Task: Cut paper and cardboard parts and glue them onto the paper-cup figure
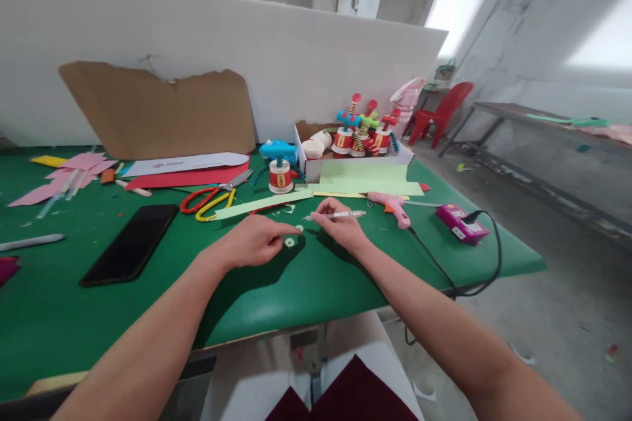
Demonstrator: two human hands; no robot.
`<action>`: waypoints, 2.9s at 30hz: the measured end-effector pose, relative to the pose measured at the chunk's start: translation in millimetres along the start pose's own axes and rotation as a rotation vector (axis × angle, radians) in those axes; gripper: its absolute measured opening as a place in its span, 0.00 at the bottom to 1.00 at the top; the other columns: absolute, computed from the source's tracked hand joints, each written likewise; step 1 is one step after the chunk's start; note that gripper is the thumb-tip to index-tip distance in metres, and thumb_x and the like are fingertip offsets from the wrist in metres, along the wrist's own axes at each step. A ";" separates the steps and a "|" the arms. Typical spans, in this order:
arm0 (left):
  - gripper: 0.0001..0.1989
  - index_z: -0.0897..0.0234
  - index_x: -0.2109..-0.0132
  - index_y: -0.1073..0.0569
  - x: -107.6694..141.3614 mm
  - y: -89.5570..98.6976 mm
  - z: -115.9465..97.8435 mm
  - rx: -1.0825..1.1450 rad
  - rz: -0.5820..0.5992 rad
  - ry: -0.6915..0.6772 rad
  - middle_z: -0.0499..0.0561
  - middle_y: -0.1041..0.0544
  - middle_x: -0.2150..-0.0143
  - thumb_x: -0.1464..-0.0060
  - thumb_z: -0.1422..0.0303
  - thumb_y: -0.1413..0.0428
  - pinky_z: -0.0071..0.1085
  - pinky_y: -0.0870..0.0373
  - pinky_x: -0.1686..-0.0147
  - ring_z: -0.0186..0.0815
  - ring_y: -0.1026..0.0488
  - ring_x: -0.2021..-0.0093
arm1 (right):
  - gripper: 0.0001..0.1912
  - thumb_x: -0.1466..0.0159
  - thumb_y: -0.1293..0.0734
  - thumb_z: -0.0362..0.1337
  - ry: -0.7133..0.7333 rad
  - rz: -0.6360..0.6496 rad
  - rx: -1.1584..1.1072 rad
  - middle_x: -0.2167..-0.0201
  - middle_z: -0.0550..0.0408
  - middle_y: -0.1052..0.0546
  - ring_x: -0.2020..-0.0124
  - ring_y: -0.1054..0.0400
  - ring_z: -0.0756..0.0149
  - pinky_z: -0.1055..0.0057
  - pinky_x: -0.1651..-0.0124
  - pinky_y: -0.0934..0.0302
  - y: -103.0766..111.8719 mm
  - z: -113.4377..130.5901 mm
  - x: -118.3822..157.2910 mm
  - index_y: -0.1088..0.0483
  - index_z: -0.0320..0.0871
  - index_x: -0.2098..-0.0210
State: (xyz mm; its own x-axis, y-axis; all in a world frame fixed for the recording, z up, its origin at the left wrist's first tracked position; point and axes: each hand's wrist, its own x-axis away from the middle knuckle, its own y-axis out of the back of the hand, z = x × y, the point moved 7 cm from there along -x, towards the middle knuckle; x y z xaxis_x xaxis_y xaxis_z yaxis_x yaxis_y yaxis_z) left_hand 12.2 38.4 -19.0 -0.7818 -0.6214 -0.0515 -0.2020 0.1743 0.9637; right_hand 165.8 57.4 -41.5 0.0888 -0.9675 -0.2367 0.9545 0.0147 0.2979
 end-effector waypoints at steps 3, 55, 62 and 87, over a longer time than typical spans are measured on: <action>0.22 0.56 0.52 0.24 3.6 8.7 15.1 0.056 -0.014 0.069 0.45 0.21 0.71 0.50 0.75 0.53 0.22 0.39 0.70 0.28 0.30 0.74 | 0.13 0.47 0.32 0.45 -0.029 0.009 0.036 0.80 0.62 0.35 0.79 0.44 0.72 0.75 0.76 0.48 -0.5 1.1 1.9 0.37 0.44 0.73; 0.24 0.56 0.56 0.21 -1.1 -6.4 32.1 0.191 0.142 0.075 0.44 0.21 0.68 0.57 0.79 0.53 0.21 0.39 0.68 0.28 0.30 0.71 | 0.09 0.51 0.38 0.38 -0.054 0.091 0.137 0.86 0.65 0.41 0.83 0.49 0.74 0.75 0.78 0.54 -34.9 3.4 1.5 0.43 0.45 0.82; 0.24 0.56 0.56 0.21 -1.4 -8.1 33.9 0.196 0.146 0.079 0.43 0.21 0.69 0.57 0.79 0.53 0.21 0.40 0.69 0.28 0.31 0.72 | 0.08 0.50 0.38 0.38 -0.053 0.096 0.171 0.86 0.65 0.41 0.82 0.49 0.74 0.75 0.78 0.54 -35.0 3.9 1.1 0.43 0.45 0.82; 0.24 0.56 0.57 0.21 -0.8 -8.1 33.8 0.200 0.130 0.082 0.43 0.22 0.70 0.56 0.79 0.53 0.21 0.41 0.71 0.28 0.31 0.72 | 0.08 0.50 0.38 0.37 -0.016 0.133 0.242 0.85 0.64 0.40 0.81 0.48 0.73 0.75 0.76 0.52 -35.8 2.9 0.5 0.42 0.44 0.81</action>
State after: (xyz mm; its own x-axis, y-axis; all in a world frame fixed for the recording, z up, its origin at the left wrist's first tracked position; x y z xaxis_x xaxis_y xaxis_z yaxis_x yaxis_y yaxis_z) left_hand -5.5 63.4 -35.6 -0.7600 -0.6424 0.0983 -0.2221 0.3989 0.8897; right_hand 130.8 55.6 -49.6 0.2022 -0.9651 -0.1663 0.8387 0.0830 0.5382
